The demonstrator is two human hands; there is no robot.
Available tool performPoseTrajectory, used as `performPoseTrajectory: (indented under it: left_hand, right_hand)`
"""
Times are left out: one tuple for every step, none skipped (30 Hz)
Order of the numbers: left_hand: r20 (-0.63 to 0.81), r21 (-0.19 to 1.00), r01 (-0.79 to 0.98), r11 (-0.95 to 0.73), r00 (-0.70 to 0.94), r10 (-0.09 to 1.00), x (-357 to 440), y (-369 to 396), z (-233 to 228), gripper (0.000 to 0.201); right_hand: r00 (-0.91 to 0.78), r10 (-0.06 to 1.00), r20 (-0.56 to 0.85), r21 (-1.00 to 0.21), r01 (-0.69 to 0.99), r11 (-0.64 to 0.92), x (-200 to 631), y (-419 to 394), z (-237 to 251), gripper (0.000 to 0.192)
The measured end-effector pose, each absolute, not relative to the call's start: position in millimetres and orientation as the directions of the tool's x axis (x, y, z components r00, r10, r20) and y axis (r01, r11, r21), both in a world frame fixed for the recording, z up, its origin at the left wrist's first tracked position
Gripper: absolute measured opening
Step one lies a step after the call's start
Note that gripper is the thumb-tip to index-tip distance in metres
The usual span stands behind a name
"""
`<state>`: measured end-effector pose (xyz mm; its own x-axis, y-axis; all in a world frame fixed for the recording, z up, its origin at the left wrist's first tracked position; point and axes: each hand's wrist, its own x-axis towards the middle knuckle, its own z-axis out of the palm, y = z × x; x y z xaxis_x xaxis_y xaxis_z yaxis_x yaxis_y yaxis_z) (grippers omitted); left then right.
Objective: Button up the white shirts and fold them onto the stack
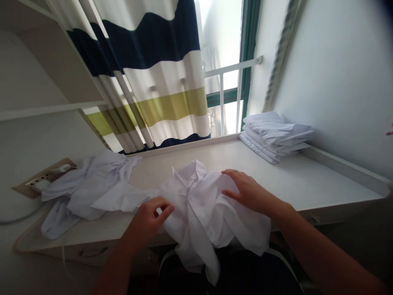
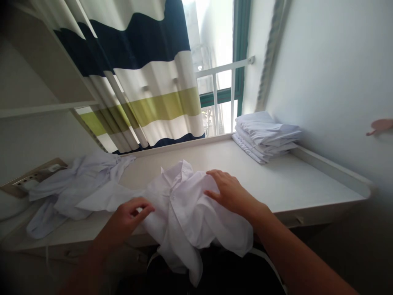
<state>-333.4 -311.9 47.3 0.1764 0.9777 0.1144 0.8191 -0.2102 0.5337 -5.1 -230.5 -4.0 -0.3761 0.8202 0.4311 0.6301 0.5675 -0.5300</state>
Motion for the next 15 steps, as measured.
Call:
performPoseTrajectory:
  left_hand:
    - [0.236, 0.487, 0.846, -0.216, 0.111, 0.965, -339, -300, 42, 0.030]
    - [0.337, 0.429, 0.875, -0.225, 0.076, 0.938, -345, -289, 37, 0.031]
    - [0.397, 0.364, 0.903, -0.228, 0.070, 0.915, -350, -278, 32, 0.038]
    - [0.413, 0.306, 0.927, -0.218, 0.077, 0.907, -354, -269, 27, 0.046]
    - [0.395, 0.259, 0.946, -0.197, 0.082, 0.915, -357, -263, 23, 0.055]
    - [0.355, 0.228, 0.959, -0.168, 0.079, 0.931, -359, -260, 19, 0.061]
    - [0.308, 0.207, 0.969, -0.138, 0.069, 0.949, -360, -259, 16, 0.062]
    - [0.263, 0.193, 0.974, -0.115, 0.061, 0.963, -360, -261, 14, 0.060]
    - [0.221, 0.183, 0.978, -0.104, 0.062, 0.973, -359, -265, 12, 0.054]
    - [0.186, 0.173, 0.979, -0.109, 0.076, 0.980, -358, -270, 11, 0.046]
    - [0.159, 0.161, 0.978, -0.130, 0.105, 0.982, -356, -276, 10, 0.036]
    - [0.142, 0.145, 0.976, -0.164, 0.144, 0.979, -355, -283, 9, 0.028]
    - [0.140, 0.128, 0.970, -0.205, 0.187, 0.972, -353, -289, 9, 0.022]
    - [0.157, 0.113, 0.963, -0.246, 0.227, 0.961, -351, -296, 8, 0.018]
    - [0.187, 0.104, 0.954, -0.283, 0.261, 0.947, -349, -302, 7, 0.017]
  right_hand:
    - [-0.412, 0.821, 0.395, -0.501, 0.653, 0.568, -8, -228, -11, 0.054]
    - [-0.429, 0.824, 0.370, -0.481, 0.670, 0.565, -11, -227, -18, 0.051]
    - [-0.434, 0.828, 0.354, -0.469, 0.684, 0.559, -13, -229, -24, 0.045]
    - [-0.428, 0.832, 0.351, -0.462, 0.694, 0.552, -15, -232, -29, 0.037]
    - [-0.417, 0.834, 0.360, -0.455, 0.702, 0.548, -16, -237, -33, 0.026]
    - [-0.405, 0.832, 0.379, -0.448, 0.706, 0.548, -16, -243, -35, 0.017]
    - [-0.392, 0.825, 0.406, -0.442, 0.706, 0.553, -15, -249, -36, 0.010]
    - [-0.382, 0.816, 0.434, -0.439, 0.702, 0.562, -13, -255, -36, 0.007]
    - [-0.372, 0.805, 0.461, -0.440, 0.692, 0.572, -11, -260, -35, 0.006]
    - [-0.356, 0.796, 0.489, -0.449, 0.680, 0.580, -9, -264, -32, 0.005]
    - [-0.333, 0.789, 0.516, -0.460, 0.670, 0.583, -6, -266, -29, 0.006]
    - [-0.306, 0.784, 0.541, -0.470, 0.663, 0.583, -4, -267, -25, 0.009]
    - [-0.276, 0.780, 0.562, -0.478, 0.661, 0.579, -3, -264, -21, 0.013]
    - [-0.250, 0.778, 0.576, -0.488, 0.659, 0.573, -2, -260, -16, 0.017]
    - [-0.228, 0.783, 0.579, -0.507, 0.652, 0.564, -2, -253, -12, 0.020]
